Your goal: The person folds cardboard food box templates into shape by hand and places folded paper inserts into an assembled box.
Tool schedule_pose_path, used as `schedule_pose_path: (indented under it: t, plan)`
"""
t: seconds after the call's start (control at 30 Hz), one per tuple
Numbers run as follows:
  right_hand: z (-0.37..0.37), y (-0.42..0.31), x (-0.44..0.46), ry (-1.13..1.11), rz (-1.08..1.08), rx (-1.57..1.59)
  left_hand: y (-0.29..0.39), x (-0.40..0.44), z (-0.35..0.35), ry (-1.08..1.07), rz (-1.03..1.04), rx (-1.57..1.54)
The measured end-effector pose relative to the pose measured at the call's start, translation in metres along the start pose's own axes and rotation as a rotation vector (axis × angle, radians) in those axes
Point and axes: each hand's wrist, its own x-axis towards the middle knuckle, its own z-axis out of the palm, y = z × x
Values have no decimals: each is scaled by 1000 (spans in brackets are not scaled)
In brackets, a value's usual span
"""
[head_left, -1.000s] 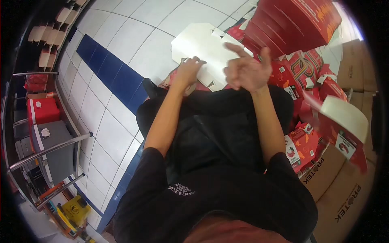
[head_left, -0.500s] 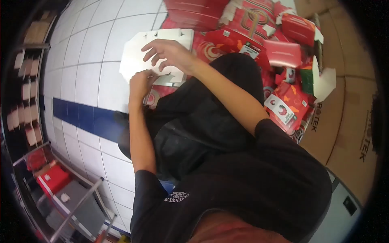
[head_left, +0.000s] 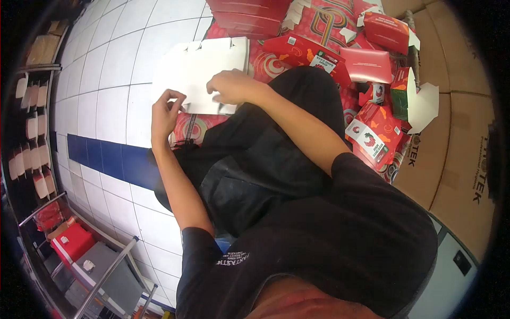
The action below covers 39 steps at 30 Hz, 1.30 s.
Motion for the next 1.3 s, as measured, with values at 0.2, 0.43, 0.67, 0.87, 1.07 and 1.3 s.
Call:
schedule_pose_path:
  t: [0.2, 0.43, 0.67, 0.87, 1.07, 1.3]
  plan:
    - [-11, -11, 1, 137, 232, 108, -26, 5, 31, -174, 153, 231]
    - [-4, -2, 3, 115, 216, 84, -36, 11, 96, -360, 368, 631]
    - [-1, 3, 4, 158, 189, 43, -15, 8, 94, -172, 341, 574]
    - [-6, 7, 5, 79, 185, -116, 9, 9, 64, 136, 351, 384]
    - [-18, -1, 7, 221, 148, 134, 20, 5, 48, 159, 205, 165]
    - [-12, 2, 15, 488, 64, 386, 32, 2, 34, 153, 357, -26]
